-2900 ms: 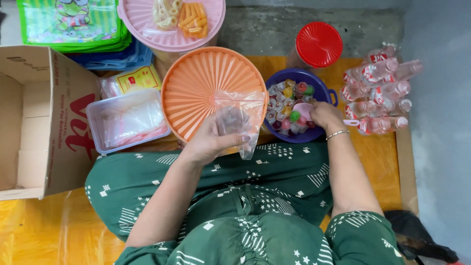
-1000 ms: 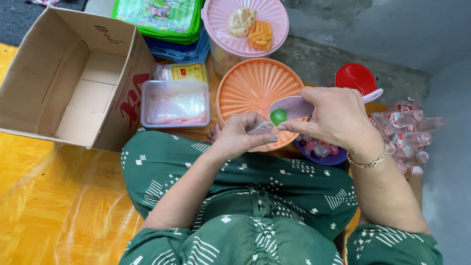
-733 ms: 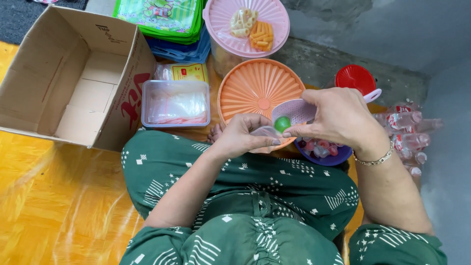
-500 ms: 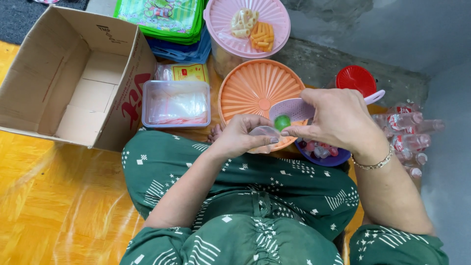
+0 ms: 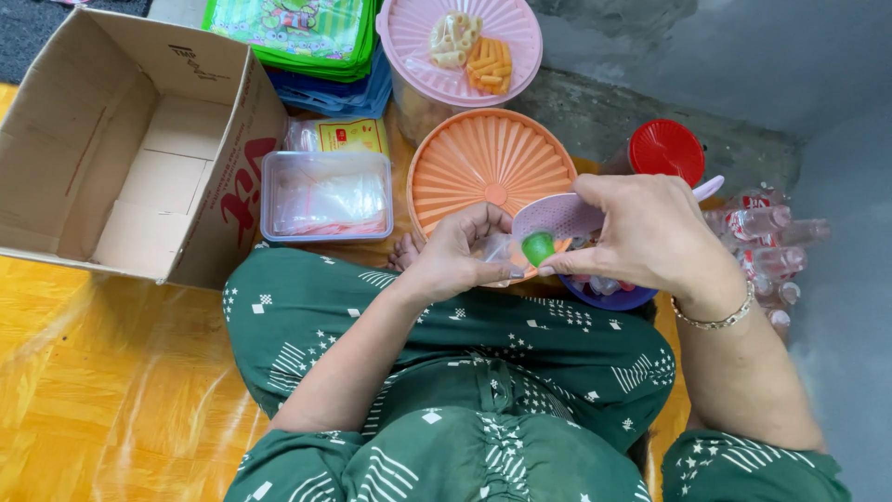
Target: Packing small jelly cups into plastic bags using hands and a small scoop.
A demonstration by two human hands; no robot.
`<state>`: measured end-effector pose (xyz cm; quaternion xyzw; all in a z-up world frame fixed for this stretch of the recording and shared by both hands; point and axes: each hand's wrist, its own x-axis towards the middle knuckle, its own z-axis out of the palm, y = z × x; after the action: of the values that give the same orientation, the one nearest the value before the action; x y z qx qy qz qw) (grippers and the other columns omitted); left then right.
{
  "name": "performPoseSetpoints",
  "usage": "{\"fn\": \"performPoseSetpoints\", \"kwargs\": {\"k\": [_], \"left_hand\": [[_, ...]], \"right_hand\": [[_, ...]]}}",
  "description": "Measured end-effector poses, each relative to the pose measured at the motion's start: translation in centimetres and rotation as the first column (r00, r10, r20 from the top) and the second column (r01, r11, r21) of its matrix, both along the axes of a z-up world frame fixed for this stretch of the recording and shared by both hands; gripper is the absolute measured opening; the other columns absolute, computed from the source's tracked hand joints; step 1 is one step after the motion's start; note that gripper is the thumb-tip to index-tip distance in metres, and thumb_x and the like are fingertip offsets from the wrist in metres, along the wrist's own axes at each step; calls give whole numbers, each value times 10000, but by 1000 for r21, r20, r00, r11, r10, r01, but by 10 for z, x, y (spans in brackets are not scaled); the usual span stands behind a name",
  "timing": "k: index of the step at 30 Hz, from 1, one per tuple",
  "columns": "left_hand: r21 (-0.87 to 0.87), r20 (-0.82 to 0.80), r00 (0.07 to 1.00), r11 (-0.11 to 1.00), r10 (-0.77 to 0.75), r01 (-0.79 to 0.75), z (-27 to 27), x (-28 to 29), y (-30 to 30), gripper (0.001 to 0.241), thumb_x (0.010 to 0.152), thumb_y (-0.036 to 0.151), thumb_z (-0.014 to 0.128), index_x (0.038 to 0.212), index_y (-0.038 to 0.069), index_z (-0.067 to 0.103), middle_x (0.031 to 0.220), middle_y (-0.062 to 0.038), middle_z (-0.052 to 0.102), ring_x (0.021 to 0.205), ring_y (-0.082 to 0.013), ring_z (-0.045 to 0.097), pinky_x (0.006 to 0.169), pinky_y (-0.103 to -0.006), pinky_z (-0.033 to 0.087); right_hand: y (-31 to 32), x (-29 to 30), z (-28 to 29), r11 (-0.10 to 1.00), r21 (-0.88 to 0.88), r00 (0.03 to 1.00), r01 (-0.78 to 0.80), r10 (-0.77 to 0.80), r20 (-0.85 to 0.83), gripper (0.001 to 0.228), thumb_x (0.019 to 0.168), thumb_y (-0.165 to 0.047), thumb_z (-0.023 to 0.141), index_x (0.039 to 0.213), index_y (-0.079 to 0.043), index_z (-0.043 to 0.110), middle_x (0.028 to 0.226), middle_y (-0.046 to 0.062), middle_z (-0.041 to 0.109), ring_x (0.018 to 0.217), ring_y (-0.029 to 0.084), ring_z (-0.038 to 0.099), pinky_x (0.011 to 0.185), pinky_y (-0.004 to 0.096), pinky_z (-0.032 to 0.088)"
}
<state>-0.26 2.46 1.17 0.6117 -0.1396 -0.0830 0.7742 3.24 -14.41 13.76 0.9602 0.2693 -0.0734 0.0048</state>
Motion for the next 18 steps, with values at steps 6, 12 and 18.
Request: {"fn": "performPoseSetpoints", "kwargs": {"k": [6,12,18], "left_hand": [[-83,17,999,996,-28,29,3,-1,-3,318,608,116,754,835,69,537,742,3,589,678,-41,544,601,-167,439],[-124,-2,997,990,-72,71,2,-1,1,248,669,93,706,886,24,606,800,-32,642,725,-68,602,686,-184,488],[-215,129,977,957,-168,193,1,3,2,221,707,125,694,913,73,632,920,-43,640,858,-96,603,810,-225,488]], "right_hand": [[5,-3,-10,993,-105,989,-59,72,129,583,582,-665,643,647,-133,416,569,-14,518,507,223,504,434,363,319],[8,-5,-12,990,-84,966,-109,126,227,586,520,-600,732,724,-136,438,663,-16,538,564,230,538,431,361,355],[11,3,-7,997,58,998,-47,49,-32,635,504,-616,746,634,-128,361,528,-19,438,490,176,361,463,335,274]]}}
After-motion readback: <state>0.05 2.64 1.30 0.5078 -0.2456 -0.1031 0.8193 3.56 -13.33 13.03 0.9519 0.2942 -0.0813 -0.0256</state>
